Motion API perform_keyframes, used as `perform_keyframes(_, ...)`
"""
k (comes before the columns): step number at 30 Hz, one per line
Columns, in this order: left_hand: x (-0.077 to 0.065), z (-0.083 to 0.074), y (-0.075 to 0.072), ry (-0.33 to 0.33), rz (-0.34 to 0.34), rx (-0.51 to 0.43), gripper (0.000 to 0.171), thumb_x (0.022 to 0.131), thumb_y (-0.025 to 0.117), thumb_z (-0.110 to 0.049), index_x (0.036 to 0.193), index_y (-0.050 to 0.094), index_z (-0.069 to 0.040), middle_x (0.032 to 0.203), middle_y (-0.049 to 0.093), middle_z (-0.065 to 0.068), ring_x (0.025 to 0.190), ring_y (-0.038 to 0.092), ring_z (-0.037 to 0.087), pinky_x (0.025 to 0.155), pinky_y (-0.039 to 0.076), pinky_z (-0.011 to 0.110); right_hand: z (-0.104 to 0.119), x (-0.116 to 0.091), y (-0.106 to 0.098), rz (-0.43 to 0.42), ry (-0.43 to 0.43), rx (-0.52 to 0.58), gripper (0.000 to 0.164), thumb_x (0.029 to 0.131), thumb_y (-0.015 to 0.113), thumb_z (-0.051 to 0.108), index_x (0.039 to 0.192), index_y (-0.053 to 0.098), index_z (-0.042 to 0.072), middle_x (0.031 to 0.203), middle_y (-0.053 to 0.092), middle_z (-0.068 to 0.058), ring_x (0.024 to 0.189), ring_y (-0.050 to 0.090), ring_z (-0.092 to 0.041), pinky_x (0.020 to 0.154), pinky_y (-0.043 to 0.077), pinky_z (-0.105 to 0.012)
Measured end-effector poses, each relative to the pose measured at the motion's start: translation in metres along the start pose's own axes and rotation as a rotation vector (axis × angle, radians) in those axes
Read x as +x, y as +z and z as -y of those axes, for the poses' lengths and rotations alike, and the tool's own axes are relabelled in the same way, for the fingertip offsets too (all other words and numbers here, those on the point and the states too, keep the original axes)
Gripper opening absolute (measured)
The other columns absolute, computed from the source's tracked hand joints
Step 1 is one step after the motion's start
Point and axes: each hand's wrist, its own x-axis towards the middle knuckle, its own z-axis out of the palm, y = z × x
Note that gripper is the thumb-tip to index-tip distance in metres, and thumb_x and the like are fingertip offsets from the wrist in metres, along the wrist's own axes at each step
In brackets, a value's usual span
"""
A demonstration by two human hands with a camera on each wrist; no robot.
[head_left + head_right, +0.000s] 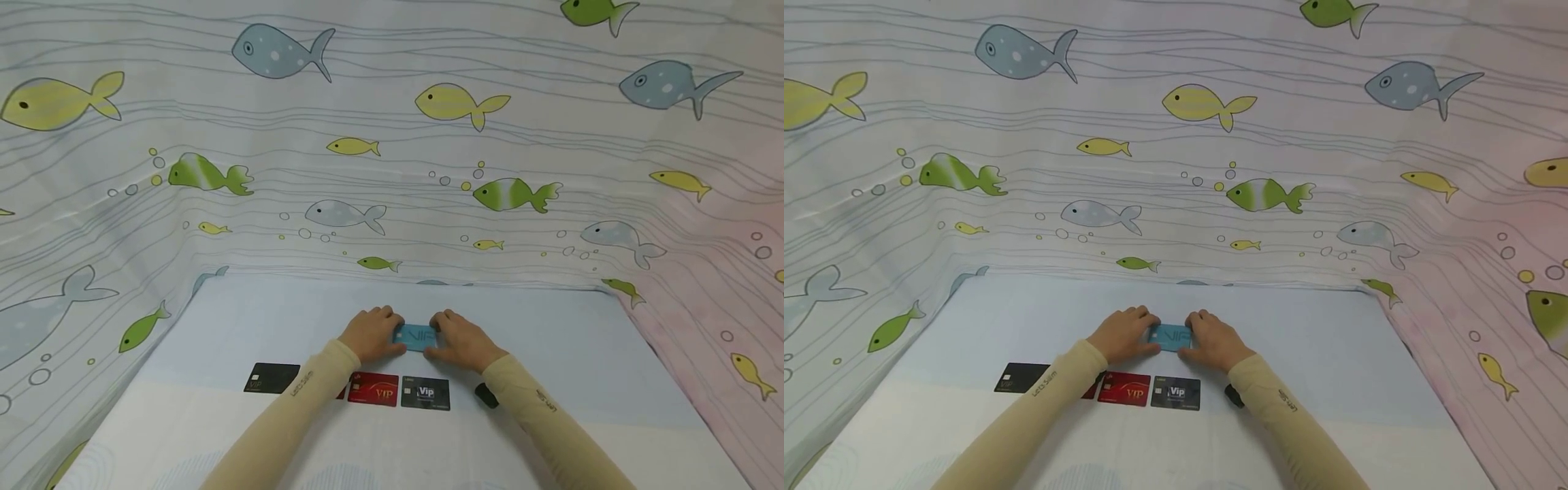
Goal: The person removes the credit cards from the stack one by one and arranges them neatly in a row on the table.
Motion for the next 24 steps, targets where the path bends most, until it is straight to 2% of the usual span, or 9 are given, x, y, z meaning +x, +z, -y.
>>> perform_keyframes(10, -0.004, 0.004, 0.011, 0.046, -0.034, 0.035, 0.057, 0.090, 0.071, -0.053, 0.132, 0.066, -0.015, 0.123, 0.064, 0.005, 0.110, 0.059, 0.023, 0.101, 0.048, 0.041, 0.006, -0.004, 0.003, -0.045, -0.009, -0.040, 0.061, 0.080, 0.086, 0.041, 0.128, 0.064, 0.011, 0.107, 0.058, 0.000, 0.092, 0.057, -0.013, 0.089, 0.054, -0.036)
perform_keyframes(18, -0.007, 0.004, 0.010, 0.076, -0.051, 0.020, 0.058, 0.090, 0.071, -0.054, 0.133, 0.065, -0.015, 0.121, 0.064, 0.005, 0.107, 0.058, 0.022, 0.098, 0.050, 0.040, 0.007, -0.009, 0.001, -0.062, -0.022, -0.050, 0.058, 0.077, 0.088, 0.042, 0.124, 0.068, 0.014, 0.108, 0.059, -0.001, 0.091, 0.058, -0.014, 0.088, 0.054, -0.037)
perform_keyframes(24, -0.011, 0.003, 0.008, 0.132, -0.101, 0.016, 0.063, 0.087, 0.072, -0.058, 0.133, 0.064, -0.016, 0.118, 0.063, 0.003, 0.103, 0.058, 0.019, 0.093, 0.052, 0.038, 0.005, -0.017, -0.001, -0.079, -0.031, -0.067, 0.060, 0.076, 0.088, 0.046, 0.123, 0.070, 0.014, 0.110, 0.061, 0.000, 0.095, 0.061, -0.015, 0.089, 0.055, -0.038)
